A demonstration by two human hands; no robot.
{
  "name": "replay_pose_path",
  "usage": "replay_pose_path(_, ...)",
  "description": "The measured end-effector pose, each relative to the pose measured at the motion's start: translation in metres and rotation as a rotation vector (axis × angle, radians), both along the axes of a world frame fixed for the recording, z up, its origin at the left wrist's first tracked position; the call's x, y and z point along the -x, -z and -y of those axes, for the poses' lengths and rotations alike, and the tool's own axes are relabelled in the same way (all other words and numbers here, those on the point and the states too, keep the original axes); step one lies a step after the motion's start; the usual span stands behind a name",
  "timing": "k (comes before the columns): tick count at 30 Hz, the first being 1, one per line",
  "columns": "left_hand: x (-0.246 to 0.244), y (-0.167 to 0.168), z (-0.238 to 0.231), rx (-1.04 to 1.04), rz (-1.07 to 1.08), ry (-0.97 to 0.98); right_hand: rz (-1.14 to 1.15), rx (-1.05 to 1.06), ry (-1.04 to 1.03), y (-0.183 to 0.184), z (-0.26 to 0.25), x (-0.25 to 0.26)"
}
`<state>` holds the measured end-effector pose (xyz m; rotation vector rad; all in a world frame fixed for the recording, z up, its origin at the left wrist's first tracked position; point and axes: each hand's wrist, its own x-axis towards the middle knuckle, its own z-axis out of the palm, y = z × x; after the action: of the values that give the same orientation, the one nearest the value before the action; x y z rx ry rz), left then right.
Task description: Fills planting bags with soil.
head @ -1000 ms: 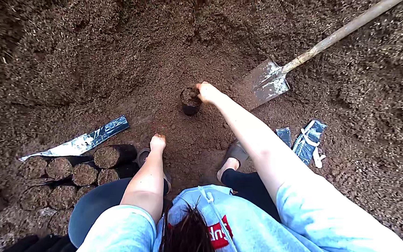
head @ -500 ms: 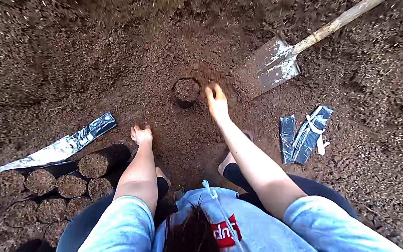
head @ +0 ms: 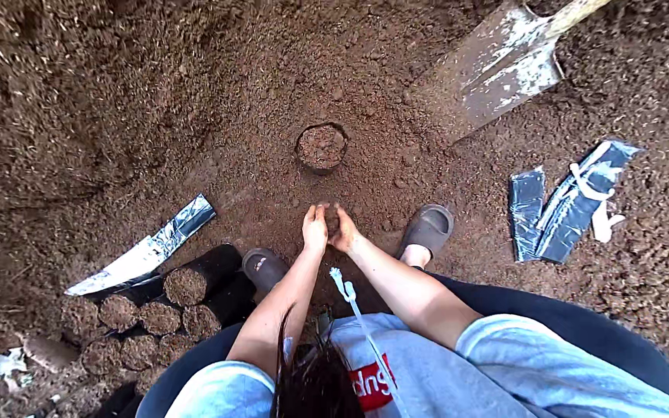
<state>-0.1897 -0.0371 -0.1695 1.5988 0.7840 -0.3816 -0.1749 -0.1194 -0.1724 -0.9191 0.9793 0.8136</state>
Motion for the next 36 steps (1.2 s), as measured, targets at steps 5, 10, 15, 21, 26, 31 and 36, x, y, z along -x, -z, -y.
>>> replay_pose_path(5,-0.031,-0.056,-0.016,-0.294,0.225,0.066,0.203,-0.189,0.006,-0.028,0.055,-0.026)
replay_pose_path(10,-0.058,-0.093,-0.023,-0.044,0.332,-0.38,0.416,-0.231,-0.048,-0.107,0.046,-0.071)
replay_pose_path(15,-0.082,-0.152,0.001,0.584,0.12,-0.412,0.692,0.058,-0.415,-0.164,0.022,-0.119)
replay_pose_path(21,-0.115,-0.177,-0.018,0.525,0.112,-0.339,0.888,0.51,-0.968,-0.198,0.019,-0.15)
replay_pose_path(26,-0.128,-0.198,-0.028,0.334,0.019,-0.048,1.065,0.764,-1.29,-0.193,0.013,-0.161)
replay_pose_path(31,-0.135,-0.197,-0.038,0.195,0.022,0.129,1.165,0.796,-1.399,-0.189,0.019,-0.165)
replay_pose_path(36,-0.146,-0.186,-0.052,-0.201,0.016,0.397,0.99,0.636,-1.22,-0.189,0.033,-0.167)
